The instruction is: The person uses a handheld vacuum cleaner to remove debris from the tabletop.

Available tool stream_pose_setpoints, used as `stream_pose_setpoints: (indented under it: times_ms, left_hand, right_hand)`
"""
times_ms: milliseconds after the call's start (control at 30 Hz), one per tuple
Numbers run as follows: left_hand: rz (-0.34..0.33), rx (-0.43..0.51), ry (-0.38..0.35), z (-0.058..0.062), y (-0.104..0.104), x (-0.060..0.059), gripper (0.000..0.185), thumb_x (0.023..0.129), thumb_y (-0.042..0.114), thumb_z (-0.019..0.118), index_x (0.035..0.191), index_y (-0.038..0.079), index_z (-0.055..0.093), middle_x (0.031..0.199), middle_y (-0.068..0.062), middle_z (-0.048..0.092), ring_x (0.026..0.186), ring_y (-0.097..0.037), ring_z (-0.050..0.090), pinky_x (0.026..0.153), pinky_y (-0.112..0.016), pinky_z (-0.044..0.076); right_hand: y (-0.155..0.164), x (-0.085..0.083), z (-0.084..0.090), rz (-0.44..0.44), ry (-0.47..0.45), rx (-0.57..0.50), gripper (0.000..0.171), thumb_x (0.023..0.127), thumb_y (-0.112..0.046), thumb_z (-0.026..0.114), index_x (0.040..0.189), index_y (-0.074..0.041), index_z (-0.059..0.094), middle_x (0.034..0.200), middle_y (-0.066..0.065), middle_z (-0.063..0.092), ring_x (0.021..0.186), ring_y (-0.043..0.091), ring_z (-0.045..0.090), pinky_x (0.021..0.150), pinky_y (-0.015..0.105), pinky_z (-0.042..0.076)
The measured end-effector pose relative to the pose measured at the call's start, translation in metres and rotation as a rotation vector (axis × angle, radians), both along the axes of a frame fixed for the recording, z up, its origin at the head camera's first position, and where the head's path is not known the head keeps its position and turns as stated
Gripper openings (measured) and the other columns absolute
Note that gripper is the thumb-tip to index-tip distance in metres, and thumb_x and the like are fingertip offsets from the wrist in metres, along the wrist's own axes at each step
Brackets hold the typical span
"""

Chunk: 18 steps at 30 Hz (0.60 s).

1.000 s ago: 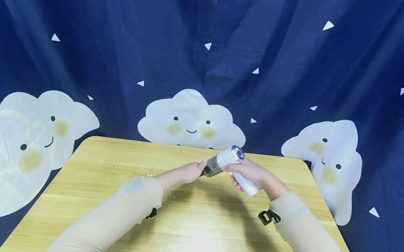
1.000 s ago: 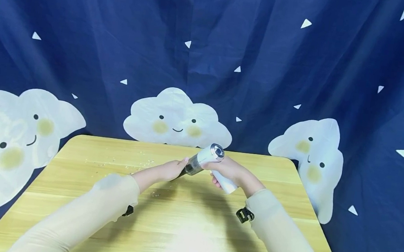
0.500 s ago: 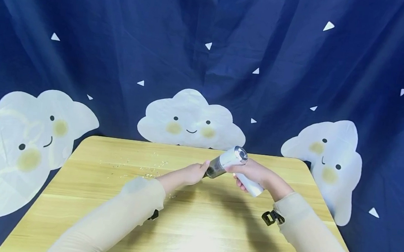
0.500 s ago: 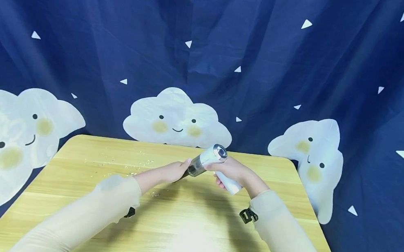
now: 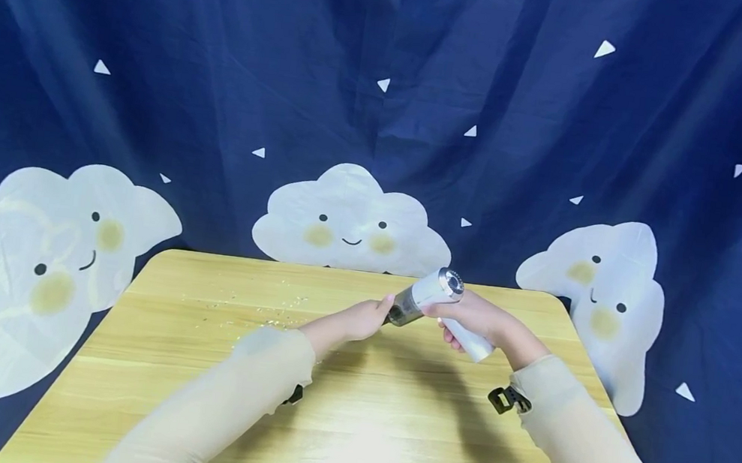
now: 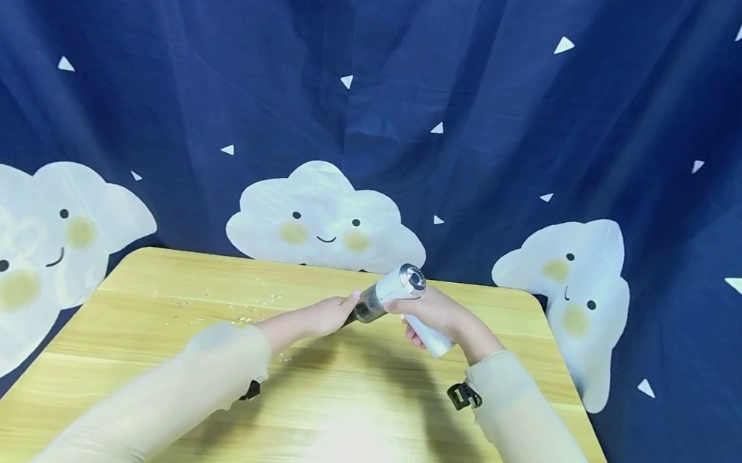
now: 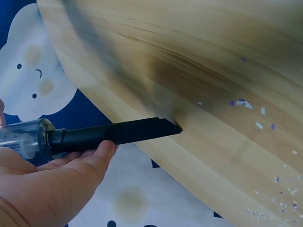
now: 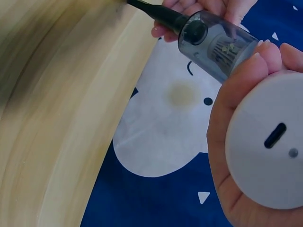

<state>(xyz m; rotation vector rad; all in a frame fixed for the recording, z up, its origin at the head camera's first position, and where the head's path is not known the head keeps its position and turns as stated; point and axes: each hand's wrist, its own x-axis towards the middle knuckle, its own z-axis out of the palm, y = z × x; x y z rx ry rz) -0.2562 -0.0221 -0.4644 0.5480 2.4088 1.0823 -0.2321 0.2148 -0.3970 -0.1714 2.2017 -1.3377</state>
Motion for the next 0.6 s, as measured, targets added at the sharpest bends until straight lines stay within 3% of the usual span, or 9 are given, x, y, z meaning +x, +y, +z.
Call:
stream_pose_setpoints:
  times_ms: [300,600]
  left_hand:
    - [-0.003,0.023,-0.017,-0.003,0.016,-0.004,0.077,0.107,0.053,0.006,0.146,0.002,0.048,0.148,-0.02,0.049,0.137,-0.038,0.044,0.115,-0.051,0.034]
    - [-0.006,-0.009,-0.007,0.003,0.018,-0.001,0.07,0.11,0.044,0.008,0.142,0.0,0.052,0.145,-0.022,0.052,0.136,-0.038,0.046,0.115,-0.05,0.034]
  right_hand:
    - [0.012,0.002,0.009,-0.037,-0.031,0.022,0.039,0.093,-0.034,0.067,0.109,-0.001,0.052,0.068,0.009,0.057,0.05,0.018,0.055,0.045,0.027,0.047]
    - [0.013,0.004,0.006,-0.052,-0.064,-0.002,0.034,0.094,-0.033,0.067,0.103,-0.002,0.056,0.066,0.006,0.057,0.05,0.016,0.055,0.045,0.027,0.047]
